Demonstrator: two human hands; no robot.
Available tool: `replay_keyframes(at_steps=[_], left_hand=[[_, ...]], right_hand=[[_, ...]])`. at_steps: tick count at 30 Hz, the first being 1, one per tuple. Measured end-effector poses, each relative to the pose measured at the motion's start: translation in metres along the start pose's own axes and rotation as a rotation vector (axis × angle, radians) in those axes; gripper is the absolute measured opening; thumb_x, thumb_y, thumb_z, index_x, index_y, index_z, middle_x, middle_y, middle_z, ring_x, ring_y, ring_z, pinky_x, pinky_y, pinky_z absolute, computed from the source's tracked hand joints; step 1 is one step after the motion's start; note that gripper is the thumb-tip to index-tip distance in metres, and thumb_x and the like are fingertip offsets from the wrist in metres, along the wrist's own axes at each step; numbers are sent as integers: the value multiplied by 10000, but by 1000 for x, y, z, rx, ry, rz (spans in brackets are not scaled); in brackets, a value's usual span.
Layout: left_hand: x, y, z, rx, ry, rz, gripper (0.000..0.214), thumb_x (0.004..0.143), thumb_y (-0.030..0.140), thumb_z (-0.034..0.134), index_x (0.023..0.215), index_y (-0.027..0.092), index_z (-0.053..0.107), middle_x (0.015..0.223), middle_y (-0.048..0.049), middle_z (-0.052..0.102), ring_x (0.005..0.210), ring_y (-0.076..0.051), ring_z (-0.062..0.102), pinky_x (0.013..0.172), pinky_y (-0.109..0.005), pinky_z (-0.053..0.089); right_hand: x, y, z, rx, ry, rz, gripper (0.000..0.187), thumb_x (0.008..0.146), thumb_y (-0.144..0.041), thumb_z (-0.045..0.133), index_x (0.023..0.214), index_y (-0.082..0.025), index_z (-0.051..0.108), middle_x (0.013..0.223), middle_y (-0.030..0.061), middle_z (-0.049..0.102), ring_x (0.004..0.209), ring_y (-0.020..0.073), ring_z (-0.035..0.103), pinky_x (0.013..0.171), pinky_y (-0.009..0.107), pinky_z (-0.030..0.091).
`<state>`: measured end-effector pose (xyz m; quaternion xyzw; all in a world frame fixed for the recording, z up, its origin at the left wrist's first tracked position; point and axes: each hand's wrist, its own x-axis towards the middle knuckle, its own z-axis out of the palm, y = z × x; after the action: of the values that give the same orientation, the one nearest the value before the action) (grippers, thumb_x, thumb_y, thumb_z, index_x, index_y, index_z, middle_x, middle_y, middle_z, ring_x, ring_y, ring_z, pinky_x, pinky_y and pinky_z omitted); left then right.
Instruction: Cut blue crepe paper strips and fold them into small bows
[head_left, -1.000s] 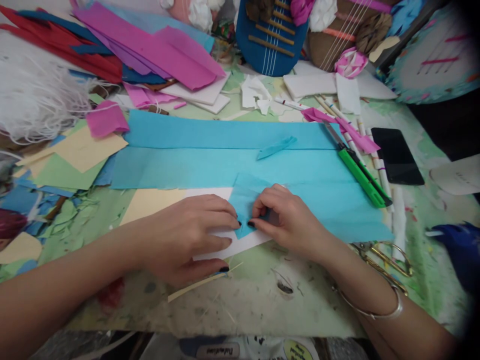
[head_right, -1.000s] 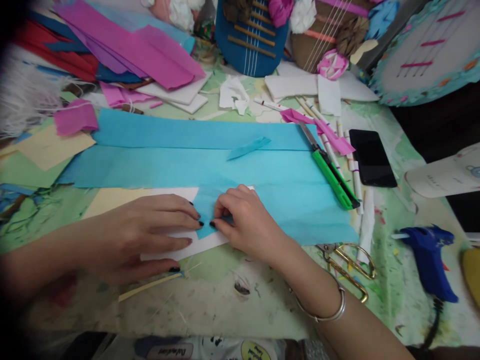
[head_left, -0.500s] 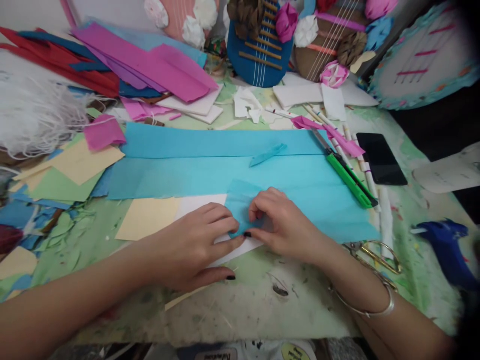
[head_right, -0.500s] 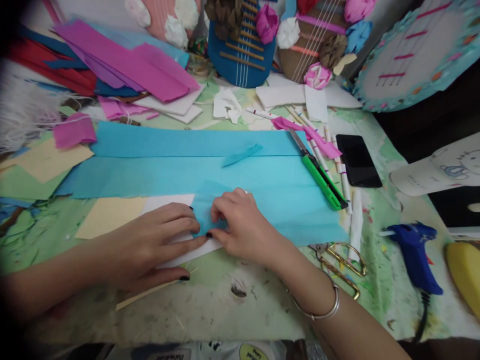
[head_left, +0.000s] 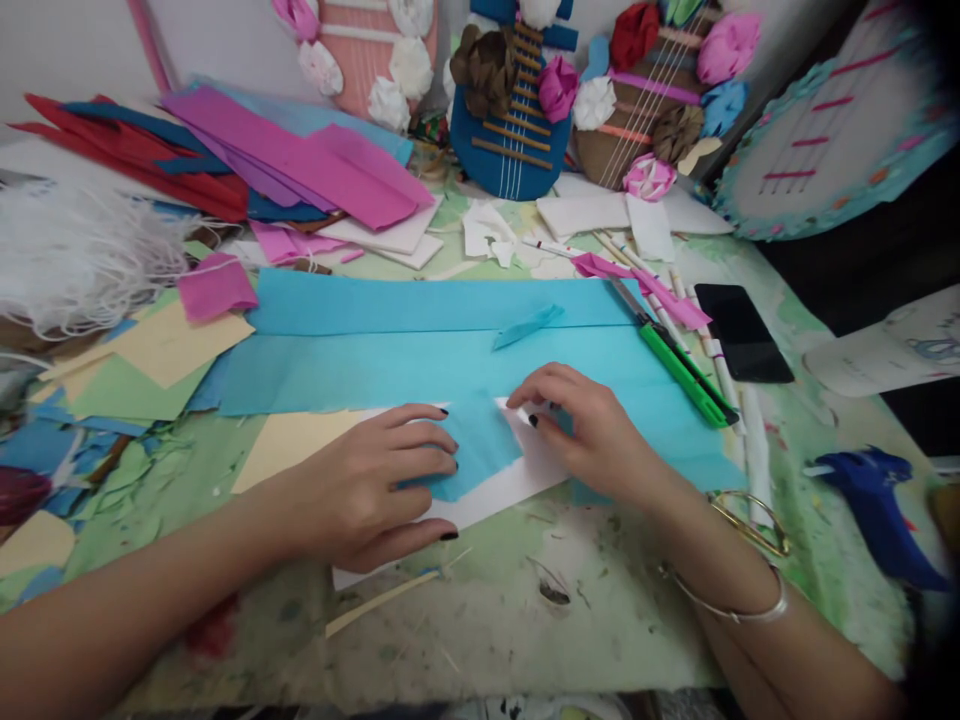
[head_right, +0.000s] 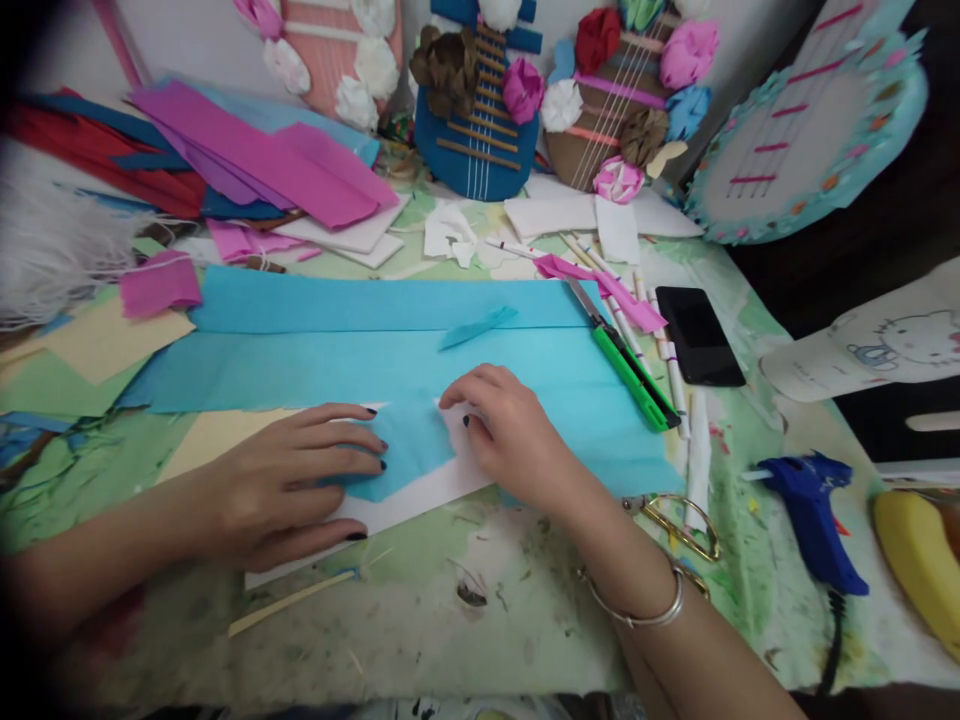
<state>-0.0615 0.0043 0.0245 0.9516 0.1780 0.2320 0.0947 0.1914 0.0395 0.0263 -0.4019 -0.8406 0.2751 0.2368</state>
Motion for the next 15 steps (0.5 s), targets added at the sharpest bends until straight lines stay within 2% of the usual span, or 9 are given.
replay_keyframes(at_steps=[2,4,6,11,15], left_hand=[[-1,-4,0,60,8,-19,289,850,243,628,591,140,554,944,-91,693,1003,-253,624,985,-515,451],[-2,-8,0,138,19,-34,228,843,232,633,638,141,588,997,-104,691,1050,-275,608,982,-531,449],[-3,-13,-1,224,28,-49,190,841,227,632,672,143,607,1007,-112,691,1068,-289,600,978,-542,448],[-7,-28,-3,363,51,-139,198,844,303,631,754,127,628,986,-134,689,1046,-325,597,921,-543,476],[-12,-37,-1,384,118,-148,82,829,196,639,763,150,627,947,-94,693,1019,-280,602,920,-492,484]], right_hand=[[0,0,6,-47,-29,-102,463,762,78,396,1084,-166,623,1074,102,595,991,209,516,869,379,424],[0,0,11,-82,-56,-174,470,793,68,369,1116,-153,630,1075,122,586,977,215,500,861,390,432],[-2,-2,13,-113,-67,-205,417,810,43,392,1068,-146,659,989,117,583,930,216,486,813,378,439],[-5,-8,9,-209,-82,-239,121,822,-124,590,871,-145,699,845,89,539,827,213,445,725,358,403],[-4,-11,10,-266,-51,-305,156,868,-163,558,770,-136,677,804,85,543,785,201,428,708,361,373]])
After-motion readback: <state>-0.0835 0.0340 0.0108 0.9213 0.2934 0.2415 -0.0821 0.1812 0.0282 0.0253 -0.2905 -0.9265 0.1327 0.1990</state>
